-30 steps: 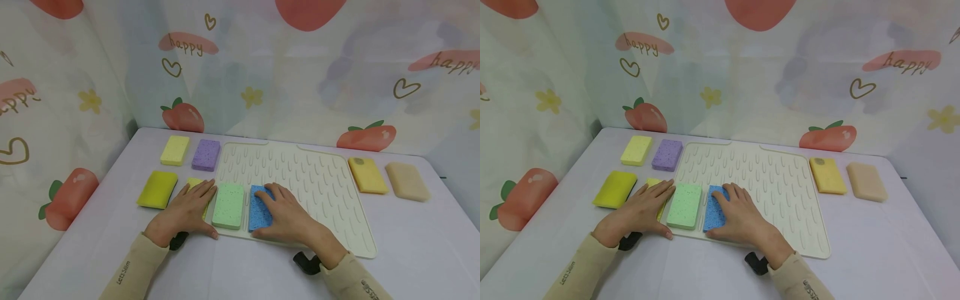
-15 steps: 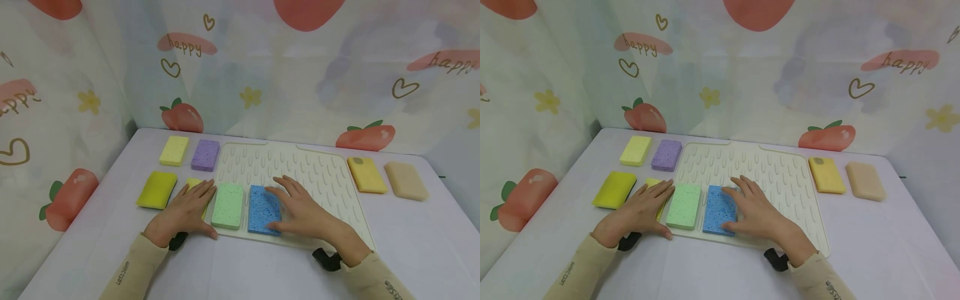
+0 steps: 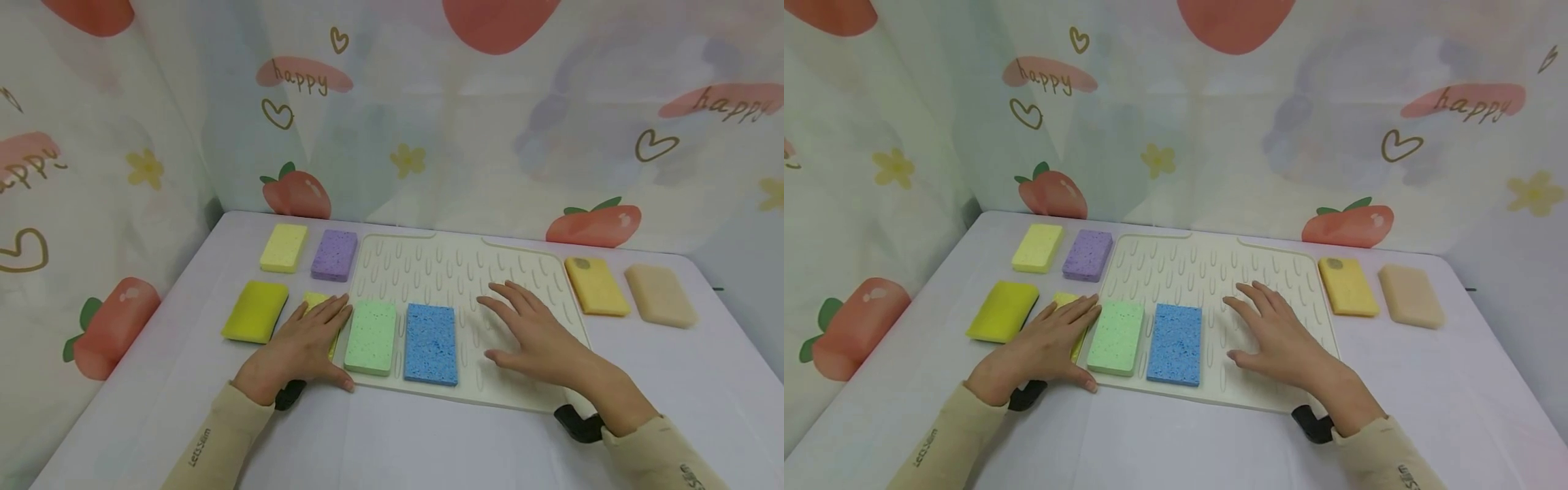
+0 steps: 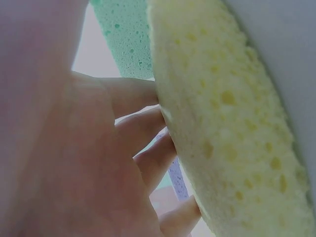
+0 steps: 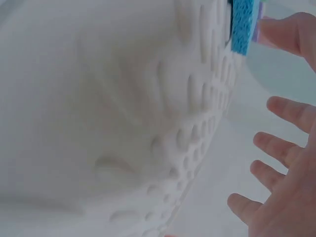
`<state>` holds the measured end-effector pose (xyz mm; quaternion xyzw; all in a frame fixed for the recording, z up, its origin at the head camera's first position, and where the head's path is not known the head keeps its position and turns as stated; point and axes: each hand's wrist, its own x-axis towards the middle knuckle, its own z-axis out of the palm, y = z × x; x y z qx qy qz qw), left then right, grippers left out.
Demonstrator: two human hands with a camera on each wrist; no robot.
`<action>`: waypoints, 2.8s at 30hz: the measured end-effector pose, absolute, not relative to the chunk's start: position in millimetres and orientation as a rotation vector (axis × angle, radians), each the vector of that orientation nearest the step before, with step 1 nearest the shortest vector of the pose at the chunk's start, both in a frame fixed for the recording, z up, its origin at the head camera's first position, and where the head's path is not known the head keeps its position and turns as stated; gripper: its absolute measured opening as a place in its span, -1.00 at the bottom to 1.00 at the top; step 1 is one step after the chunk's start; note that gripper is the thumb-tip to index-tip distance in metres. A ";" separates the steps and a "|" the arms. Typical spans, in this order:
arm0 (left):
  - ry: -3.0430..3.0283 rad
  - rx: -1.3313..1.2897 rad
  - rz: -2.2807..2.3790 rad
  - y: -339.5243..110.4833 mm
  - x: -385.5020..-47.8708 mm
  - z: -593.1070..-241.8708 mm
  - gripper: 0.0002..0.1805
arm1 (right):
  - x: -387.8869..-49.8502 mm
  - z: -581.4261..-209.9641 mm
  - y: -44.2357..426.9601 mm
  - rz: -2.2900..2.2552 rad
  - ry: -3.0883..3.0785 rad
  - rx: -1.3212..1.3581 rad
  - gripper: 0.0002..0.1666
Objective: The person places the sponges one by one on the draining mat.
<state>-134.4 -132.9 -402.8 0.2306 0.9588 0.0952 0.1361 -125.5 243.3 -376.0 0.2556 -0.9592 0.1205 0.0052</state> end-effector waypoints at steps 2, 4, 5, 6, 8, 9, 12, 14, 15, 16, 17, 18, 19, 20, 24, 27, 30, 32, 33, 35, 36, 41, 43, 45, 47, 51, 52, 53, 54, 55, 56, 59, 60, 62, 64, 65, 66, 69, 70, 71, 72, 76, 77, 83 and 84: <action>2.779 0.671 0.278 -132.9 -134.2 -402.8 0.42 | -126.8 -375.2 250.3 0.338 -2.996 0.784 -0.06; 2.782 0.670 0.275 -133.0 -134.2 -402.9 0.42 | -127.9 -375.1 257.9 0.302 -2.977 0.779 -0.07; 2.782 0.669 0.275 -132.9 -134.2 -402.6 0.42 | -128.2 -375.2 261.8 0.287 -2.970 0.773 -0.08; 2.784 0.671 0.279 -132.8 -134.3 -402.7 0.42 | -128.6 -375.7 265.7 0.275 -2.960 0.770 -0.08; 2.782 0.670 0.278 -132.9 -134.3 -402.9 0.42 | -129.3 -377.0 273.5 0.268 -2.942 0.764 -0.09; 2.782 0.667 0.273 -132.8 -134.4 -402.8 0.42 | -129.7 -377.8 277.6 0.268 -2.928 0.764 -0.10; 2.782 0.670 0.275 -132.9 -134.0 -403.3 0.42 | -131.8 -380.4 289.5 0.263 -2.878 0.773 -0.11; 2.782 0.666 0.273 -132.8 -133.3 -403.2 0.42 | -133.5 -382.0 297.3 0.248 -2.848 0.782 -0.11; 2.782 0.664 0.273 -132.7 -133.0 -403.3 0.42 | -134.3 -382.5 301.1 0.237 -2.838 0.783 -0.11; 2.781 0.663 0.276 -132.6 -132.6 -403.3 0.42 | -135.1 -382.9 305.0 0.226 -2.834 0.782 -0.10; 2.781 0.661 0.278 -132.4 -132.3 -403.3 0.42 | -136.0 -383.0 308.9 0.217 -2.834 0.778 -0.10; 2.780 0.662 0.282 -132.2 -132.1 -403.3 0.42 | -136.9 -382.9 313.0 0.209 -2.836 0.771 -0.10; 2.780 0.660 0.281 -132.0 -131.9 -403.1 0.42 | -138.0 -383.0 317.3 0.202 -2.843 0.762 -0.09; 2.781 0.657 0.280 -131.8 -132.1 -402.9 0.42 | -139.2 -382.8 321.6 0.200 -2.853 0.752 -0.09; 2.784 0.654 0.274 -131.9 -133.2 -403.2 0.42 | -144.6 -380.8 336.9 0.206 -2.899 0.700 -0.09; 2.787 0.650 0.263 -132.4 -133.8 -403.3 0.42 | -149.1 -378.9 345.6 0.216 -2.910 0.675 -0.10; 2.784 0.643 0.265 -132.9 -133.7 -403.2 0.43 | -154.4 -378.1 352.9 0.213 -2.900 0.675 -0.11; 2.784 0.643 0.270 -133.3 -133.3 -403.3 0.42 | -158.5 -378.5 357.4 0.225 -2.897 0.677 -0.12; 2.781 0.636 0.268 -133.3 -133.2 -403.5 0.43 | -160.8 -378.8 359.2 0.224 -2.913 0.667 -0.11; 2.781 0.635 0.273 -133.4 -133.1 -403.7 0.42 | -165.3 -379.1 362.6 0.218 -2.952 0.637 -0.11; 2.783 0.638 0.276 -133.4 -133.1 -403.9 0.42 | -168.0 -379.3 363.9 0.213 -2.977 0.619 -0.11; 2.780 0.637 0.276 -132.9 -133.2 -404.1 0.42 | -179.0 -379.7 371.2 0.131 -3.088 0.523 -0.15; 2.778 0.637 0.275 -132.8 -133.4 -404.3 0.42 | -182.1 -379.7 374.2 0.103 -3.127 0.489 -0.16; 2.778 0.641 0.273 -133.0 -133.7 -404.6 0.42 | -185.0 -379.7 376.7 0.108 -3.166 0.464 -0.14; 2.780 0.647 0.273 -133.1 -133.9 -405.0 0.41 | -187.5 -380.0 378.7 0.113 -3.185 0.455 -0.13; 2.783 0.657 0.264 -132.9 -134.5 -405.6 0.41 | -191.5 -380.9 381.9 0.137 -3.233 0.424 -0.13; 2.783 0.657 0.263 -132.7 -134.6 -405.7 0.41 | -192.7 -381.4 382.6 0.150 -3.246 0.413 -0.13; 2.783 0.659 0.262 -132.6 -134.8 -405.7 0.41 | -193.9 -381.9 383.3 0.162 -3.260 0.400 -0.13; 2.782 0.659 0.259 -132.3 -134.8 -405.5 0.41 | -195.2 -382.3 383.8 0.179 -3.273 0.389 -0.13; 2.782 0.659 0.257 -132.1 -134.7 -405.1 0.41 | -196.6 -383.1 384.7 0.198 -3.281 0.383 -0.13; 2.781 0.657 0.253 -131.7 -134.7 -404.9 0.41 | -197.9 -383.7 385.6 0.220 -3.292 0.374 -0.12; 2.780 0.656 0.247 -131.5 -134.6 -404.2 0.41 | -200.7 -385.9 389.3 0.264 -3.305 0.370 -0.11; 2.779 0.656 0.245 -131.5 -134.6 -404.1 0.41 | -201.3 -386.6 390.7 0.275 -3.305 0.374 -0.11; 2.777 0.656 0.244 -131.4 -134.6 -403.8 0.41 | -201.5 -388.3 393.2 0.279 -3.298 0.384 -0.13; 2.776 0.655 0.244 -131.4 -134.6 -403.6 0.41 | -201.3 -389.5 394.6 0.282 -3.284 0.395 -0.16; 2.776 0.654 0.244 -131.4 -134.6 -403.5 0.41 | -201.2 -389.8 394.9 0.279 -3.276 0.399 -0.18; 2.775 0.653 0.245 -131.5 -134.6 -403.3 0.41 | -201.1 -390.1 395.2 0.278 -3.271 0.401 -0.21; 2.773 0.647 0.248 -131.8 -134.4 -403.0 0.41 | -201.0 -389.7 395.5 0.295 -3.274 0.396 -0.28; 2.773 0.646 0.249 -131.9 -134.4 -402.9 0.41 | -201.1 -389.1 395.4 0.305 -3.280 0.389 -0.29; 2.773 0.646 0.248 -132.0 -134.4 -402.9 0.41 | -201.2 -388.5 395.1 0.316 -3.283 0.383 -0.31; 2.772 0.645 0.249 -132.0 -134.5 -403.0 0.41 | -201.2 -387.9 394.9 0.336 -3.288 0.371 -0.31; 2.774 0.640 0.254 -131.8 -135.2 -403.9 0.42 | -201.1 -387.2 393.5 0.369 -3.294 0.321 -0.32; 2.775 0.638 0.256 -131.8 -135.4 -404.3 0.42 | -201.2 -387.5 393.3 0.373 -3.293 0.312 -0.33; 2.781 0.643 0.250 -132.1 -135.7 -405.8 0.42 | -200.4 -389.1 393.9 0.358 -3.266 0.314 -0.38; 2.782 0.645 0.247 -132.2 -135.7 -405.9 0.42 | -200.0 -389.4 393.9 0.351 -3.256 0.321 -0.39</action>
